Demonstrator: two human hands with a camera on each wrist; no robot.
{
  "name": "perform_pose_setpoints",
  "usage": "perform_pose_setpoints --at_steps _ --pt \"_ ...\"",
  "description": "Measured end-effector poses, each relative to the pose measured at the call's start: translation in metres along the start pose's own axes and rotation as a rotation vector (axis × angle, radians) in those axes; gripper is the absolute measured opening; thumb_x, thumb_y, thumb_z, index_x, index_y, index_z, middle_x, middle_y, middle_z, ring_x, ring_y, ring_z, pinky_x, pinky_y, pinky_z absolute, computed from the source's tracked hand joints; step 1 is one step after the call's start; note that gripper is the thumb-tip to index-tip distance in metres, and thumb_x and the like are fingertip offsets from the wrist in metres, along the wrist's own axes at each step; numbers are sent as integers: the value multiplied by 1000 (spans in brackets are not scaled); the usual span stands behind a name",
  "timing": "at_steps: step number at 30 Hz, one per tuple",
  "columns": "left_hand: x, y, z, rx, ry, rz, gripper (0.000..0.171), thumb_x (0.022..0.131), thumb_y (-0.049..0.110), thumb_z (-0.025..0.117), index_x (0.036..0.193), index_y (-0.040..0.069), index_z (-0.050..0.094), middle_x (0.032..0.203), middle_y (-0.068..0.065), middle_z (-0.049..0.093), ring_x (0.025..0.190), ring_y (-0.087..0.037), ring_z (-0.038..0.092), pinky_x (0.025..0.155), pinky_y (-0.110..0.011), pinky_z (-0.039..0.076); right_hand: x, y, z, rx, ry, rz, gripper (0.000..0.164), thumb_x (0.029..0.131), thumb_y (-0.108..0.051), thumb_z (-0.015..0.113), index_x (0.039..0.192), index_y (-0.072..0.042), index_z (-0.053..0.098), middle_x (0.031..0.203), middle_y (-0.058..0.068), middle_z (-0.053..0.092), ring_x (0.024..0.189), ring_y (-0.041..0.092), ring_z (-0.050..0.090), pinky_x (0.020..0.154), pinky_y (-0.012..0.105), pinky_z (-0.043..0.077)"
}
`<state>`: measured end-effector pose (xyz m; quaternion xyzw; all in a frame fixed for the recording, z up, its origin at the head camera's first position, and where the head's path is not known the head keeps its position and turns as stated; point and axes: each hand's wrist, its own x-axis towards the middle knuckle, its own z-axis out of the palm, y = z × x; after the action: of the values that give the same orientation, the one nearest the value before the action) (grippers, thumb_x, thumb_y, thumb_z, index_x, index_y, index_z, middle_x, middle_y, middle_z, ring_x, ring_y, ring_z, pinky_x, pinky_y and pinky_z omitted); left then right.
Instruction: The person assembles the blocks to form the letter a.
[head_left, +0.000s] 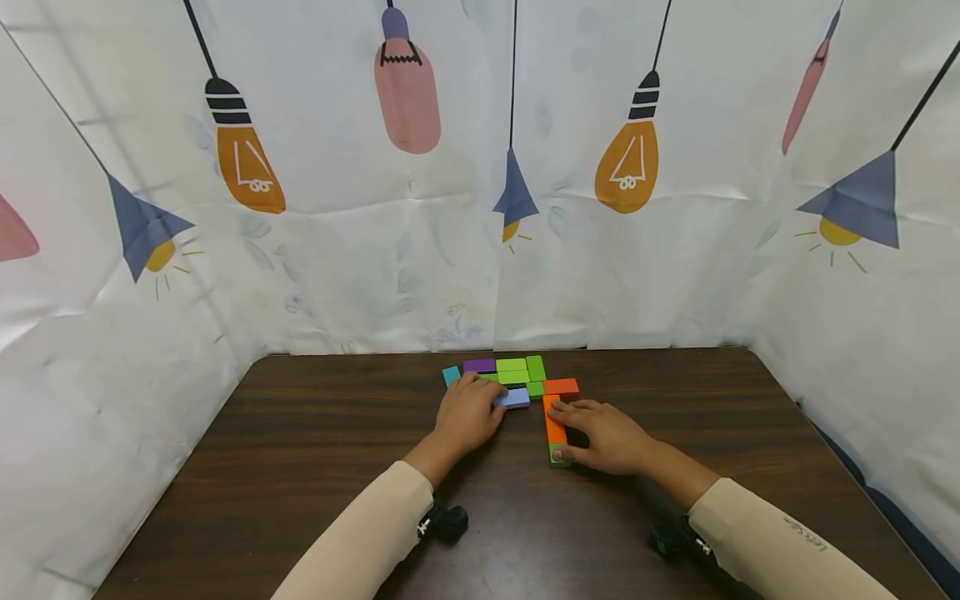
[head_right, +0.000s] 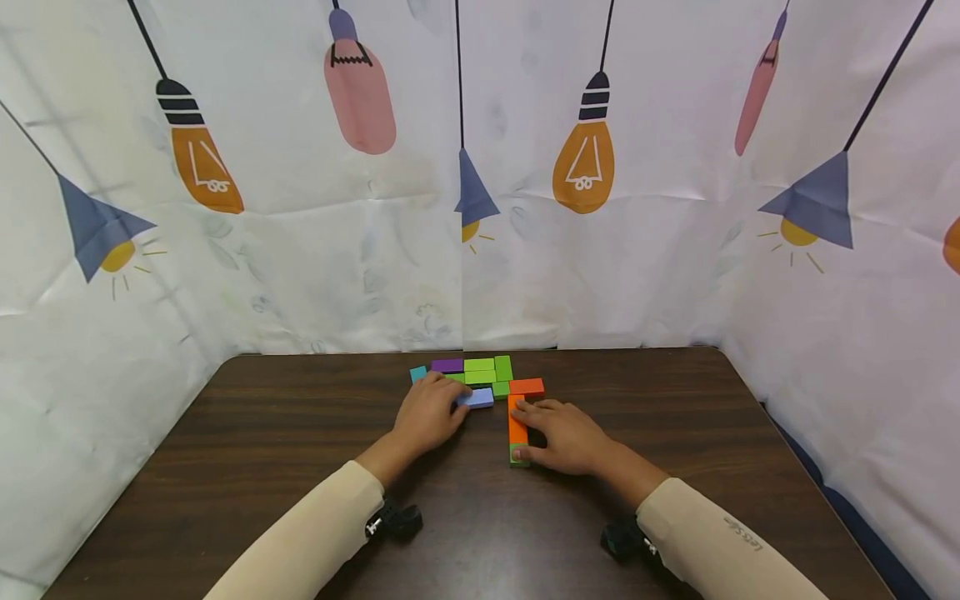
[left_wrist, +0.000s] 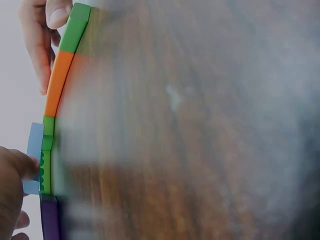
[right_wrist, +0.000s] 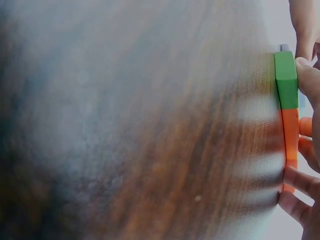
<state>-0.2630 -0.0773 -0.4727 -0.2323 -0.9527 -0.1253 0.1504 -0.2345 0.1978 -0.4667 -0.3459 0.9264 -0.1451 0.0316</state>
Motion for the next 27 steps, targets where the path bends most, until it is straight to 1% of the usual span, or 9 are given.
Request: perform_pose_setpoints --at_steps 2,6,13,17,27 --pt "-1 1 -1 -15 2 15 22 95 25 74 117 20 75 117 4 73 108 -22 57 95 -43 46 0 0 0 1 -3 2 79 96 -64 57 156 -14 45 159 5 42 142 34 42 109 66 33" --pt "-2 4 -2 -44 -17 39 22 95 26 74 117 20 75 118 4 73 110 -22 57 96 -43 45 0 0 0 4 -13 11 79 96 -64 58 156 -15 45 159 4 42 143 34 41 110 66 33" --pt "-4 10 0 -89 -51 47 22 95 25 75 116 19 75 117 4 73 110 -22 58 99 -44 45 1 1 1 5 -11 9 80 96 -66 57 157 -15 44 159 4 41 143 34 41 110 65 33" --pt "-3 11 2 -83 -80 35 22 96 26 74 117 19 75 118 4 72 109 -22 59 100 -44 45 0 1 2 1 -8 6 80 96 -67 56 157 -15 44 160 3 41 143 33 41 110 65 34" --pt "2 16 1 -47 -101 5 24 96 25 74 119 21 75 120 4 72 107 -24 61 97 -45 46 0 0 1 -6 -13 16 80 96 -67 56 157 -16 44 160 2 41 143 32 41 110 65 33"
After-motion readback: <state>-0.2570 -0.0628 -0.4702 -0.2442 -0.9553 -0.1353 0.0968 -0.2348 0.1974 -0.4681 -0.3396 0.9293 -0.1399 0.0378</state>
